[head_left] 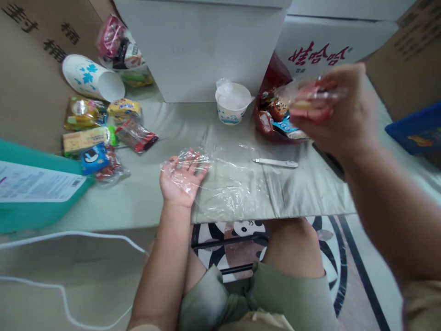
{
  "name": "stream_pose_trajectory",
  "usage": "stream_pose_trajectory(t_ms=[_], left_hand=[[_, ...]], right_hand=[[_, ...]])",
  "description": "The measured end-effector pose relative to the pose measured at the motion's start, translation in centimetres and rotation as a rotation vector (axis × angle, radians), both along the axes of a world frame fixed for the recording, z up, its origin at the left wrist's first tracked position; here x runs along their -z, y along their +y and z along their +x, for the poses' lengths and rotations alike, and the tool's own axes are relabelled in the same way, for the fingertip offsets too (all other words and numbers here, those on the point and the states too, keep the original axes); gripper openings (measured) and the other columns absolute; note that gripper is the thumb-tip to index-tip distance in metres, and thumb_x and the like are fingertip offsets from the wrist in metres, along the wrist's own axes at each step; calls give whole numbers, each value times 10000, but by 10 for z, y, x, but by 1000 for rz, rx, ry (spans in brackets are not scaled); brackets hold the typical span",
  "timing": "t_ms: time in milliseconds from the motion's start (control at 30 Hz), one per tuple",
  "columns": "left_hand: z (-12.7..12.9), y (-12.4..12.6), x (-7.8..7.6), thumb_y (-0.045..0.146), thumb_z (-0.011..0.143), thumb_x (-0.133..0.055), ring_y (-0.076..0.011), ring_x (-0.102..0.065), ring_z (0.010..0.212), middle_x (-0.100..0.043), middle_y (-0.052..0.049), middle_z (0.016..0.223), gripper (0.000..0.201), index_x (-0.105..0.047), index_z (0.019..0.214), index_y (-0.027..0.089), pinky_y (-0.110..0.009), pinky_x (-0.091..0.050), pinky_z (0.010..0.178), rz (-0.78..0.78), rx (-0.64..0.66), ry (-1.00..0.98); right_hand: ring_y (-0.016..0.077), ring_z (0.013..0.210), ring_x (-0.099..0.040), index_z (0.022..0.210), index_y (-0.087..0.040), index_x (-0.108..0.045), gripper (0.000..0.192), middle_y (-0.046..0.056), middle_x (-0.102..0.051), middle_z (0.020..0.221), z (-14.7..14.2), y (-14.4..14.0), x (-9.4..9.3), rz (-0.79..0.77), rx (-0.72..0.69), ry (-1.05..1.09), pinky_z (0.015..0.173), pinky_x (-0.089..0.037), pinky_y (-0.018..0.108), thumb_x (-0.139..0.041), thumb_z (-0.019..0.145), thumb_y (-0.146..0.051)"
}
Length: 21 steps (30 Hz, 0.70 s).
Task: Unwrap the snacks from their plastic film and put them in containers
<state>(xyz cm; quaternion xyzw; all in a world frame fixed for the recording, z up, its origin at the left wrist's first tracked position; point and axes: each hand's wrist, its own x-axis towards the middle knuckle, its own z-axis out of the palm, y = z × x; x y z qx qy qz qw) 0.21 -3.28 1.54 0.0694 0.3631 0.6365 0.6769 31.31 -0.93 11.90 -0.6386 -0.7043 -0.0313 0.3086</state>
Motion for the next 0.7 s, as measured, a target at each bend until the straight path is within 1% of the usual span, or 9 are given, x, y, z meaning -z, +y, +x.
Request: stream_pose_trajectory(t_ms=[100,167,233,333,467,533,567,633,700], left_hand=[[0,0,0,277,741,-672,-267,-712,1037,-740,-62,1065,162,-517,744,230,-480,-644,803,-6,6,10],[-1,0,0,273,730,-680,-268,-708,1040,-734,-72,1070,175,-512,751,230,-486,-643,810,-11,-1,12],[-2,0,0,285,728,-690,-271,-703,1052,-727,-77,1077,191,-509,755,231,-491,-642,825,3,-3,18],[-2,0,2,304,735,-698,-280,-690,1103,-715,-77,1097,209,-503,762,234,-493,-637,862,24,1,27],[-2,2,4,311,734,-696,-301,-668,1165,-686,-83,1111,217,-501,797,241,-533,-619,914,-26,-39,44],[-1,3,5,312,730,-707,-314,-645,1220,-669,-92,1153,232,-506,825,247,-552,-603,952,-66,-78,52],[0,3,6,315,728,-715,-318,-630,1251,-661,-97,1178,243,-508,836,249,-555,-594,971,-82,-95,56],[3,3,10,327,728,-730,-321,-601,1301,-648,-103,1218,260,-513,850,251,-550,-579,1004,-93,-123,70],[5,1,15,351,722,-746,-319,-581,1333,-644,-103,1236,281,-516,849,249,-526,-568,1026,-87,-149,112]], right_hand=[[384,1197,-683,1340,-215,-602,724,139,-735,1162,32,46,-16,-210,53,-382,1000,-501,561,-831,755,-575],[466,1339,-583,1384,-243,-622,896,170,-690,1348,45,60,-13,-331,-6,-549,1061,-415,681,-867,640,-677],[487,1434,-487,1458,-270,-585,932,179,-568,1534,49,56,-6,-296,-49,-563,1112,-351,719,-901,650,-612],[421,1415,-529,1451,-259,-595,650,175,-563,1543,38,24,4,-68,-57,-403,1123,-404,648,-785,835,-347],[333,1200,-682,1252,-169,-671,362,180,-729,1234,-5,-45,34,216,-250,-101,1026,-531,529,-637,896,-226],[281,1183,-691,1314,-219,-610,406,129,-730,1240,-32,-83,59,66,-512,1,999,-559,466,-652,925,-326],[307,1271,-650,1347,-234,-591,487,133,-698,1335,-45,-100,74,-55,-637,-21,1046,-538,499,-685,912,-432],[401,1439,-512,1411,-247,-572,623,164,-583,1519,-67,-129,102,-214,-662,-136,1133,-443,613,-747,862,-486],[405,1479,-472,1332,-268,-631,471,148,-562,1551,-81,-145,123,-236,-585,-159,1186,-363,634,-740,885,-370]])
